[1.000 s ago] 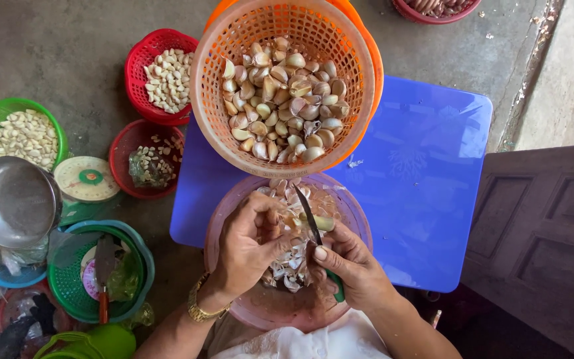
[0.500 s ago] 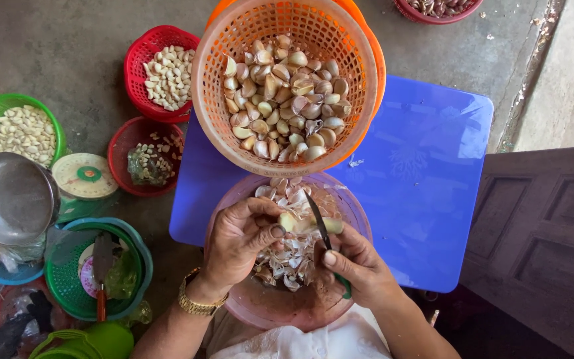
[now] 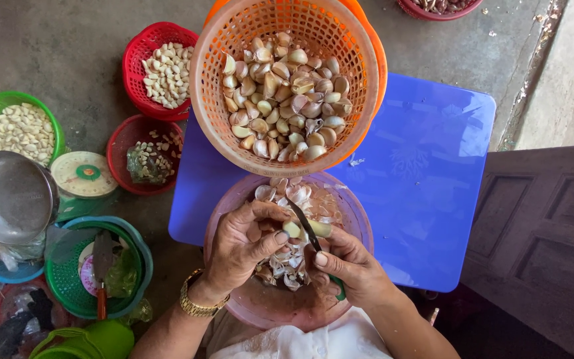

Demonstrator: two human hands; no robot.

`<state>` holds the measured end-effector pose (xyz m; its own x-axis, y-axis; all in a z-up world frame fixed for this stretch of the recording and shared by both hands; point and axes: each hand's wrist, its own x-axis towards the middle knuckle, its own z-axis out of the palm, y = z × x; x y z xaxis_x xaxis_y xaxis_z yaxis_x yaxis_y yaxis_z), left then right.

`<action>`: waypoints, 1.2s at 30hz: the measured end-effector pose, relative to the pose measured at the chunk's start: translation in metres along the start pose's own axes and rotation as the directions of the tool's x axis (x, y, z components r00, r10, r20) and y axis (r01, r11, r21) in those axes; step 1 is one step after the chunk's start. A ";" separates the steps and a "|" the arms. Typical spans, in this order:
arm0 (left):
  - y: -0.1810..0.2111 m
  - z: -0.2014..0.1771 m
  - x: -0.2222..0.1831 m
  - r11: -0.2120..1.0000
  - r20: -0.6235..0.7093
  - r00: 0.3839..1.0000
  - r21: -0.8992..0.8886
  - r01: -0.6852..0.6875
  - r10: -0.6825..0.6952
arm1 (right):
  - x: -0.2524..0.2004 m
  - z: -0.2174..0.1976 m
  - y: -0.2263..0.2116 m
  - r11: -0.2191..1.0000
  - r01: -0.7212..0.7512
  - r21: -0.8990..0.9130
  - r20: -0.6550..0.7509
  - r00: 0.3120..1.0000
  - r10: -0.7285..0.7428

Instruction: The person is peeling individual garlic cloves using their hands and a small knife, placing the skins into a bowl.

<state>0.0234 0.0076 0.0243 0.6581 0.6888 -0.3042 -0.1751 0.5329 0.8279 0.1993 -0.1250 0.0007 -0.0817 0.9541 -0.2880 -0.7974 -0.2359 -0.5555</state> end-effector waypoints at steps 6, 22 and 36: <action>0.000 0.000 0.001 0.980 0.112 0.977 -0.106 -0.168 0.180 | -0.003 -0.009 0.008 0.988 0.081 -0.135 -0.046 0.995 -0.088; 0.021 -0.012 -0.005 0.975 0.033 0.975 0.028 -0.219 0.218 | 0.006 0.027 -0.051 0.709 -0.022 -0.705 -0.062 0.998 -0.031; 0.117 -0.160 0.112 0.182 -0.035 0.615 0.967 -0.177 0.788 | 0.017 0.034 -0.029 0.517 -0.052 -0.854 -0.074 0.997 -0.022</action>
<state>-0.0406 0.2256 0.0116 0.2410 0.8608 0.4483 0.5599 -0.5006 0.6602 0.2006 -0.0954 0.0381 -0.0195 0.9429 -0.3324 0.1024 -0.3289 -0.9388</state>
